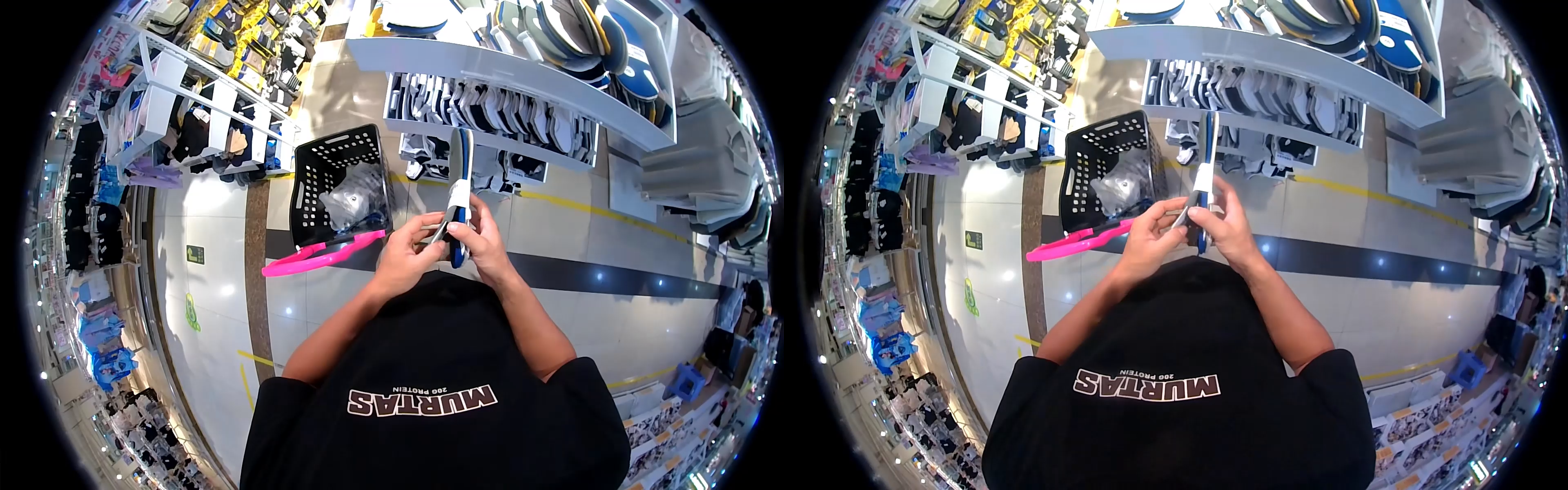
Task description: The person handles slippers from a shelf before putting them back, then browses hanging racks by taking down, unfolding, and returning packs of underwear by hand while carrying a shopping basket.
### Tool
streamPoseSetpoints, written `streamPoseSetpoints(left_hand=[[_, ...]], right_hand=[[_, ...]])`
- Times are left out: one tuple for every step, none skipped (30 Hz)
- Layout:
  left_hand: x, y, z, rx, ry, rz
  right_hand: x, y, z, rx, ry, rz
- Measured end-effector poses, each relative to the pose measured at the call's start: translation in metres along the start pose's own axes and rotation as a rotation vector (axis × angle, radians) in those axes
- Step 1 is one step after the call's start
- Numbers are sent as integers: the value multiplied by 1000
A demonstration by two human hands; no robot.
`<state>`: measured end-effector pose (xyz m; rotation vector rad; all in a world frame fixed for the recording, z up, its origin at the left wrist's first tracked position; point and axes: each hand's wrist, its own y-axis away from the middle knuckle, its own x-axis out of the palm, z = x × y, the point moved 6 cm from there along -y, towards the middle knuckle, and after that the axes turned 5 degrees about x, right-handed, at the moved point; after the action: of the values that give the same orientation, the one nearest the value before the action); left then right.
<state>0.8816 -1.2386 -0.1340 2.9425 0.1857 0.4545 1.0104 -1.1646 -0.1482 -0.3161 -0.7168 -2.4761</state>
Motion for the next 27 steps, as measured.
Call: streamPoseSetpoints(left_hand=[[-3,0,1,-13,11,14],[-7,-1,0,-25,21,29],[-9,-1,1,-38,31,43],[-10,1,4,-48,38,49],[-12,0,6,-34,33,62],[-12,-1,6,-15,27,77],[-12,-2,6,-10,19,63],[-10,-2,6,-11,15,46],[-10,-2,6,-52,-19,61],[-9,-2,8,-47,-13,35],[-8,-2,8,-21,-63,29],[-8,-2,8,3,-114,21],[-7,-1,9,9,-99,13],[-8,-1,10,17,-86,7],[-9,-4,9,27,-76,4],[-10,-7,6,33,-77,10],[-12,-9,4,35,-79,17],[-12,-9,2,32,-78,22],[-12,-9,-1,42,-98,5],[-12,-11,-3,53,-114,17],[-12,-11,-8,52,-125,20],[-10,-11,-12,52,-135,22],[-10,-13,-12,68,-142,22],[-10,-14,-13,84,-138,31],[-8,-14,-12,66,-126,35],[-6,-13,-12,49,-114,38],[2,-10,-18,76,-175,12]], right_hand=[[0,0,3,7,1,19],[0,0,5,14,2,39],[-1,3,3,42,0,53],[-2,5,3,61,0,70],[-1,1,8,55,6,94],[-4,-1,3,52,7,74],[-7,-4,-4,36,52,59],[-10,-6,-5,26,96,39],[-5,-5,-1,28,53,41],[-1,-2,2,44,8,41],[-4,-4,-3,51,47,35],[-5,-5,-3,54,46,35],[-5,-4,-3,58,42,33],[-5,-4,-2,58,38,32],[-3,-2,2,64,18,43],[-3,-4,3,60,16,52],[-5,-6,3,59,12,61],[-5,-4,4,63,7,67],[-5,-5,7,66,28,101],[-5,-4,9,61,14,97],[-4,-2,12,78,2,92],[-4,-1,13,95,-9,87],[-4,-2,13,80,-24,89],[-5,-3,13,64,-33,88],[-8,-6,8,57,-18,72],[-11,-8,4,50,-3,57],[-10,-8,3,34,-30,33]])
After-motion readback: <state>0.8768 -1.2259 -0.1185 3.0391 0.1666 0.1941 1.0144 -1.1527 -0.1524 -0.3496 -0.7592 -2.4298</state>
